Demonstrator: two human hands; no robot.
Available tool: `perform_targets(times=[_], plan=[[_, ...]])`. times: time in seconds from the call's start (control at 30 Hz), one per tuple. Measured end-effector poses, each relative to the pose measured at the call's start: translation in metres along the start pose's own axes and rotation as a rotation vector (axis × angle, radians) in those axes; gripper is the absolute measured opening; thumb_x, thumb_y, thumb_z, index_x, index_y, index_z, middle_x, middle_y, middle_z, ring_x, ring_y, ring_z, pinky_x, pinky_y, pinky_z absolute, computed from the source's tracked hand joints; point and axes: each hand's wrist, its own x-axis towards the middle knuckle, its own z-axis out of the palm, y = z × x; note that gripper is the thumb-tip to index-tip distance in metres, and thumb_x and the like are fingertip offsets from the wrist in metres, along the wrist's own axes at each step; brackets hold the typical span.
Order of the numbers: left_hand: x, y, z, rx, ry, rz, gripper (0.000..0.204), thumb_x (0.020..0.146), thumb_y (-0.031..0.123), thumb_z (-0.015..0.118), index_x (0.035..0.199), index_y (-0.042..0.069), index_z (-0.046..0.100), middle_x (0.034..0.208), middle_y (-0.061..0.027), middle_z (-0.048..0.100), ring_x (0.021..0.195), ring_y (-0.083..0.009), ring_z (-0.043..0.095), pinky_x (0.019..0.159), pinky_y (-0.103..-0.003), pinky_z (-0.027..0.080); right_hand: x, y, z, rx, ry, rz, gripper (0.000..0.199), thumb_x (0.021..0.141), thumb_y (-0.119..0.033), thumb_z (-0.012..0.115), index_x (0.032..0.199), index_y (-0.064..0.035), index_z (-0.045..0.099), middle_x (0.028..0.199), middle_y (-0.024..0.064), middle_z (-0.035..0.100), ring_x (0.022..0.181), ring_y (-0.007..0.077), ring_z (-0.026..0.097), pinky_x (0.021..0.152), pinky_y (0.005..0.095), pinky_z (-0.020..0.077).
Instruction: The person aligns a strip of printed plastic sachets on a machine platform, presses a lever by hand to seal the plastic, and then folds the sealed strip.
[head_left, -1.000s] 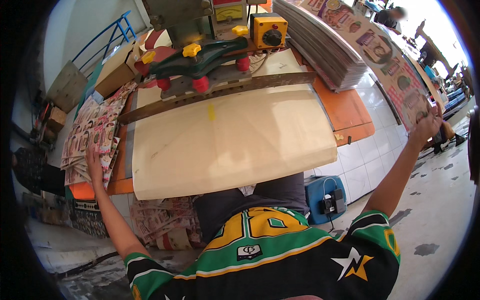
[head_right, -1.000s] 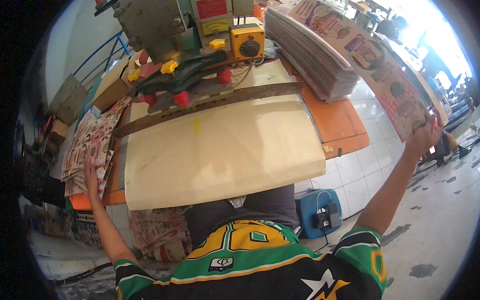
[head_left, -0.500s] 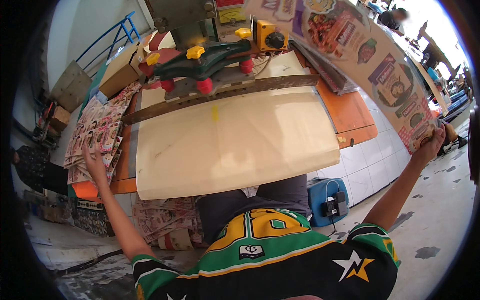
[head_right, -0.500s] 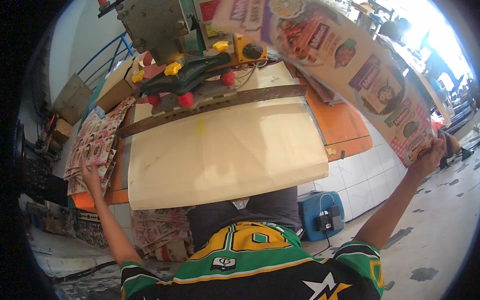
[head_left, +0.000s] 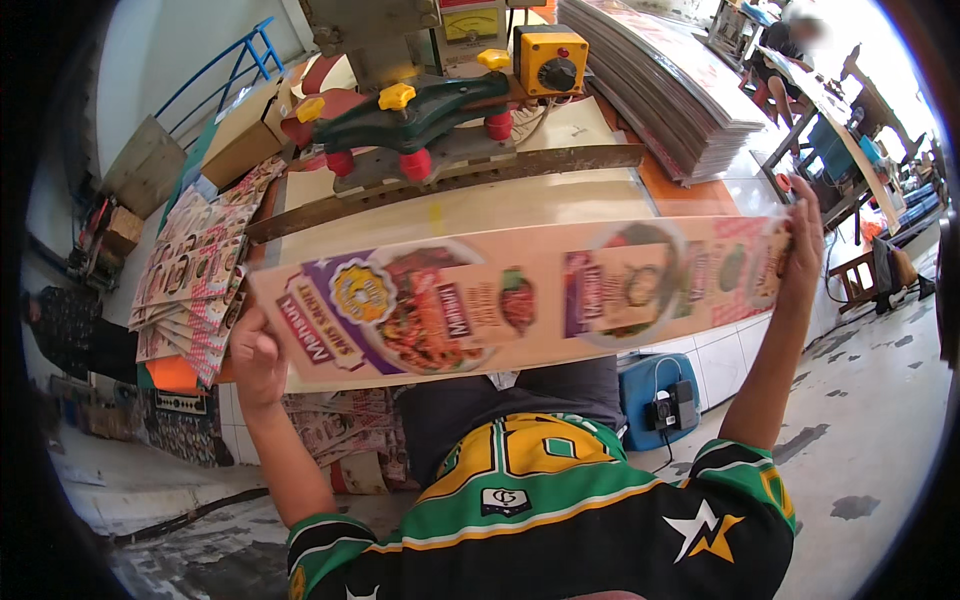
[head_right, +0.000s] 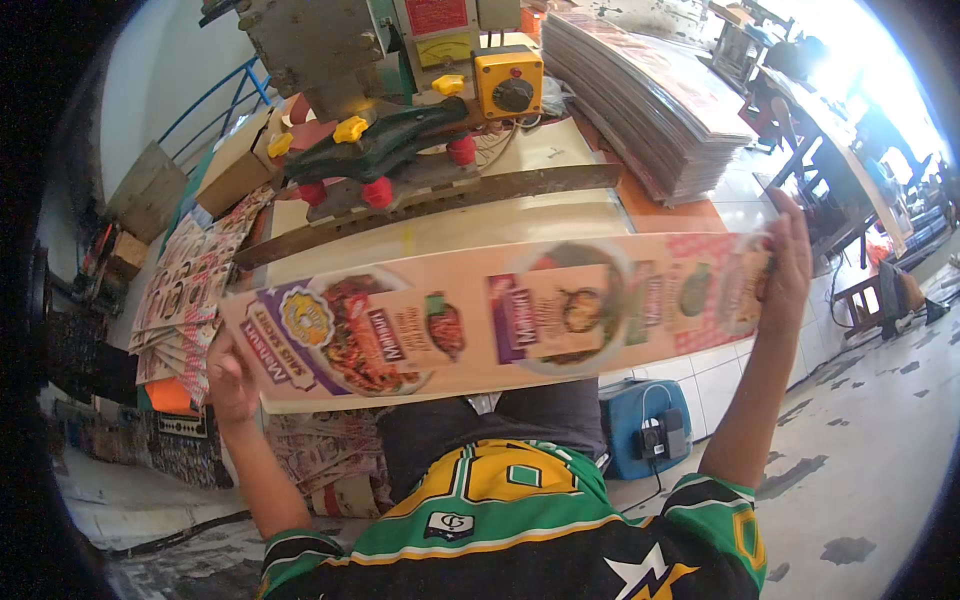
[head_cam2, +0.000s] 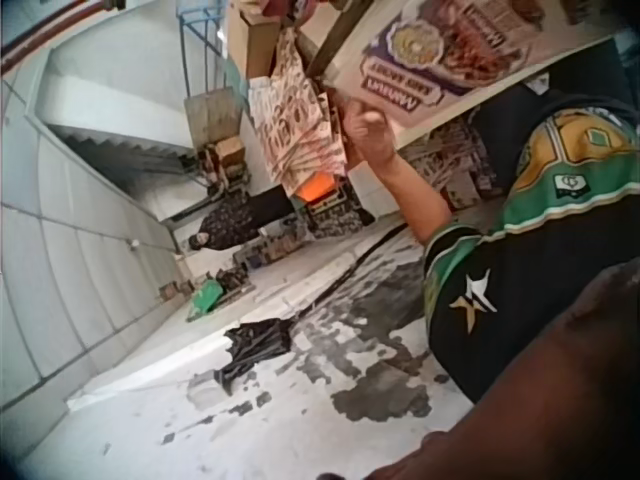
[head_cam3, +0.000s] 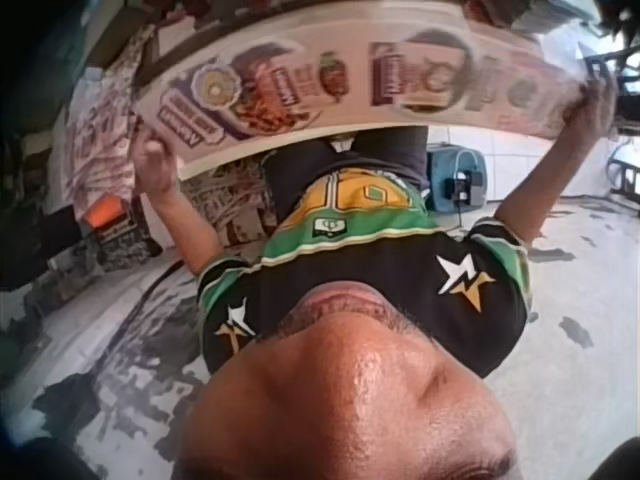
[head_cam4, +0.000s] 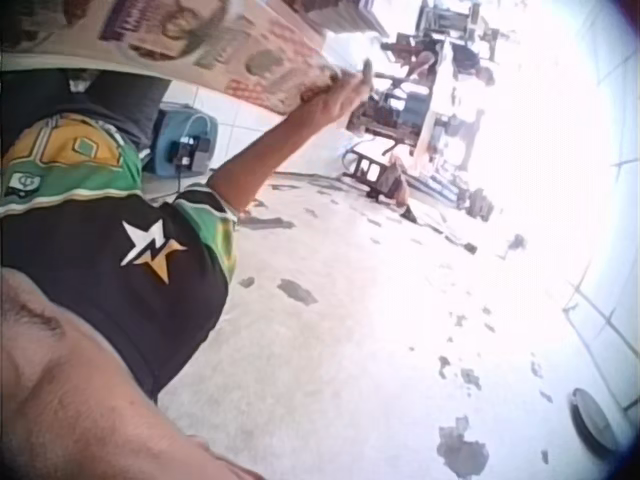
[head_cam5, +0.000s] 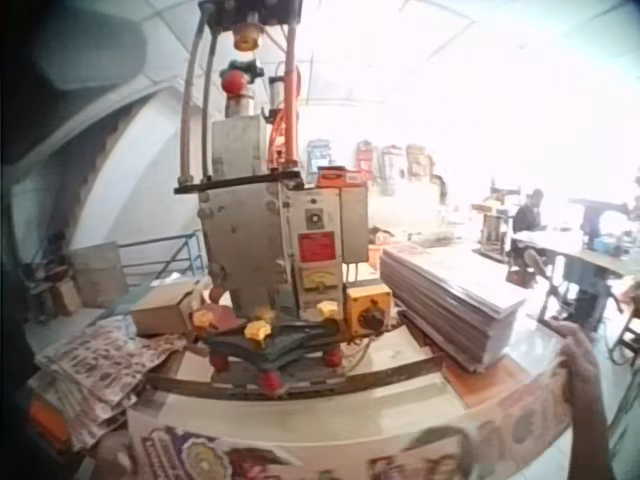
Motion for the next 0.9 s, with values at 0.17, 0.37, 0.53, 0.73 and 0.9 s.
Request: perform_targets(times=[0.17,0.37,0.53,0.73,0.9], plan=[[0.004,-0.003,-0.002,-0.221,0.357,-0.014,0.035,0.103,0.012,0.059,0.130,-0.010,0.057,0.120,-0.0176,0.072,0.101,-0.0198,0.074,0.089,-0.032,0.060,-0.005,-0.005,0.044,0.283,-0.163,0.345,0.046,0.109,-0.035,0.058,0.137,0.0006,0.063,0.099,0.0023,0.069,0.082,0.0048,0.064,0.073,0.0220,0.0522],[-0.006,-0.006,-0.019,-0.229,0.327,0.004,0.043,0.104,0.014,0.054,0.142,-0.007,0.051,0.132,-0.0184,0.066,0.116,-0.0235,0.068,0.100,-0.037,0.055,-0.020,-0.019,0.067,0.392,-0.366,0.346,0.038,0.109,-0.034,0.055,0.119,0.0001,0.067,0.099,0.0086,0.074,0.084,0.0112,0.073,0.076,0.0253,0.0601],[-0.016,-0.011,-0.019,-0.201,0.355,0.080,0.055,0.104,0.017,0.050,0.155,-0.002,0.041,0.150,-0.0189,0.054,0.136,-0.0260,0.056,0.117,-0.043,0.043,-0.026,-0.026,0.076,0.490,-0.491,0.362,0.035,0.104,-0.028,0.058,0.121,0.0020,0.067,0.099,0.0105,0.074,0.087,0.0120,0.074,0.079,0.0261,0.0615],[-0.011,-0.003,-0.018,-0.405,0.358,-0.013,0.057,0.102,0.015,0.049,0.155,-0.003,0.039,0.145,-0.0196,0.057,0.131,-0.0280,0.059,0.113,-0.044,0.048,-0.026,-0.044,0.092,0.463,-0.429,0.424,0.032,0.100,-0.024,0.058,0.115,0.0020,0.070,0.095,0.0110,0.074,0.084,0.0116,0.075,0.077,0.0244,0.0618],[-0.013,-0.006,-0.032,-0.297,0.458,-0.087,0.038,0.103,0.016,0.053,0.135,-0.002,0.054,0.119,-0.0150,0.068,0.107,-0.0236,0.071,0.096,-0.037,0.058,-0.020,-0.037,0.095,0.444,-0.497,0.376,0.030,0.100,-0.023,0.058,0.111,0.0012,0.071,0.094,0.0105,0.074,0.078,0.0107,0.073,0.072,0.0230,0.0606]])
